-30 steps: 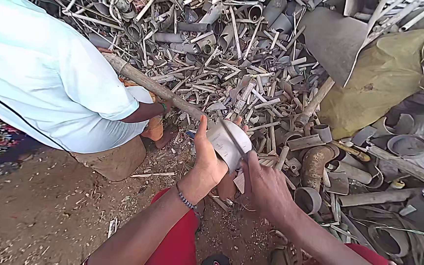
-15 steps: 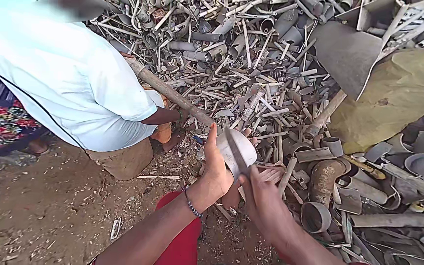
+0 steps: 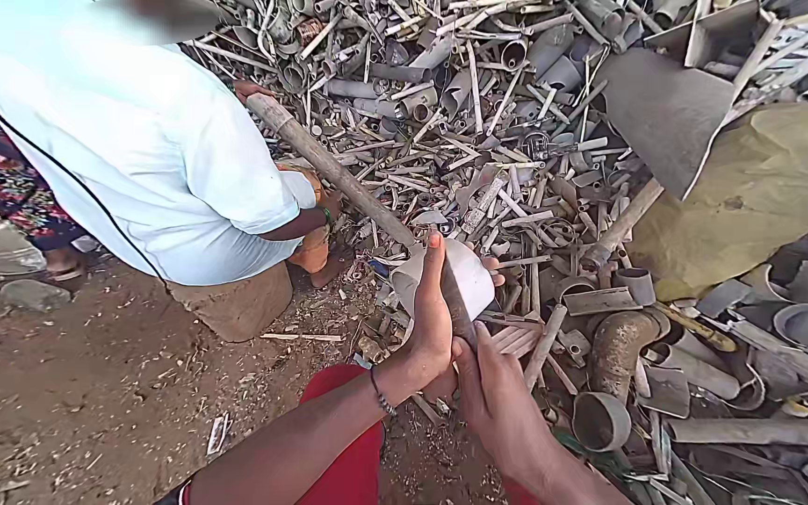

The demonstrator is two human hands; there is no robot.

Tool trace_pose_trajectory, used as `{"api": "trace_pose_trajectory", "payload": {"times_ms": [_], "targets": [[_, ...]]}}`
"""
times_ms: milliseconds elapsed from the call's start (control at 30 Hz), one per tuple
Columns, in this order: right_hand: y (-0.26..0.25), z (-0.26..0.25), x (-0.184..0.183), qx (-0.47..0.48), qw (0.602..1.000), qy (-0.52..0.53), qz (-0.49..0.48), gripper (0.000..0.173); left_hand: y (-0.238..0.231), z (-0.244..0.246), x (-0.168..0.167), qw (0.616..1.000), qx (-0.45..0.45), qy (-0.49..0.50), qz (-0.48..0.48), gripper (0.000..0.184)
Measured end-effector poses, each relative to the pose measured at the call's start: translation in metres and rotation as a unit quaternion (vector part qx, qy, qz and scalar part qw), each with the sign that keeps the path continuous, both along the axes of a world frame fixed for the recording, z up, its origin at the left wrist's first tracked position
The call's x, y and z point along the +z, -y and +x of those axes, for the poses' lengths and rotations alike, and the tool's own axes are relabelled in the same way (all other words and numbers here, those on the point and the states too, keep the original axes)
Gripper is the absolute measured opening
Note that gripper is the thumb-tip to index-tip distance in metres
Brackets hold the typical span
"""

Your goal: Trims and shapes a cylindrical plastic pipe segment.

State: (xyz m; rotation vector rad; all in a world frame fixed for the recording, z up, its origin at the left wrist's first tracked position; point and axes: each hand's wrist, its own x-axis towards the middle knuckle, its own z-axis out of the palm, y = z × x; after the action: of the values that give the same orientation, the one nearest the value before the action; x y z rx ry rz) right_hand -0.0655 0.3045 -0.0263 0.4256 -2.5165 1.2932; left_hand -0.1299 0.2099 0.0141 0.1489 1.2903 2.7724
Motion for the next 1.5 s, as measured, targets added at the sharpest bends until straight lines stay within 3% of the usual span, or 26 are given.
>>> {"api": "trace_pose_trajectory", "payload": {"times_ms": [200,367,533,667,800,900,1067,1200,1367,1500], "targets": [[-0.026,-0.022,0.009,-0.040,0.999,0.002,-0.002,0.045,-0.001,0.009,0.001,0.996,0.029,0.031,-0.079,0.064],[-0.001,0.004,-0.005,-0.010,0.997,-0.045,0.062,0.032,0.004,0.002,0.000,0.998,0.029,0.041,-0.025,0.071],[-0.024,-0.014,0.005,-0.051,0.997,-0.022,0.052,0.038,0.004,0.007,0.000,0.998,0.021,0.009,-0.065,0.074],[0.000,0.008,-0.005,-0.006,0.997,-0.027,0.067,0.033,0.003,0.002,0.002,0.997,0.044,0.058,-0.026,0.076],[-0.020,-0.009,0.005,-0.020,0.998,-0.028,0.050,0.037,0.007,0.002,0.008,0.998,0.031,0.054,-0.029,0.078],[-0.024,-0.015,0.001,-0.071,0.990,-0.078,0.094,0.037,0.006,0.006,0.006,0.997,0.046,0.037,-0.048,0.074],[-0.007,0.003,-0.002,-0.038,0.984,-0.092,0.147,0.032,0.013,0.000,0.005,0.999,0.024,0.041,-0.019,0.084],[-0.025,-0.014,0.011,-0.109,0.976,-0.068,0.177,0.037,0.012,0.005,0.002,0.995,0.040,-0.015,-0.091,0.076],[-0.011,-0.002,0.008,-0.086,0.968,-0.121,0.203,0.033,0.014,0.002,0.001,0.992,0.026,-0.051,-0.111,0.081],[-0.029,-0.018,0.020,-0.132,0.968,-0.094,0.189,0.036,0.010,0.013,0.003,0.974,0.071,-0.060,-0.206,0.065]]}}
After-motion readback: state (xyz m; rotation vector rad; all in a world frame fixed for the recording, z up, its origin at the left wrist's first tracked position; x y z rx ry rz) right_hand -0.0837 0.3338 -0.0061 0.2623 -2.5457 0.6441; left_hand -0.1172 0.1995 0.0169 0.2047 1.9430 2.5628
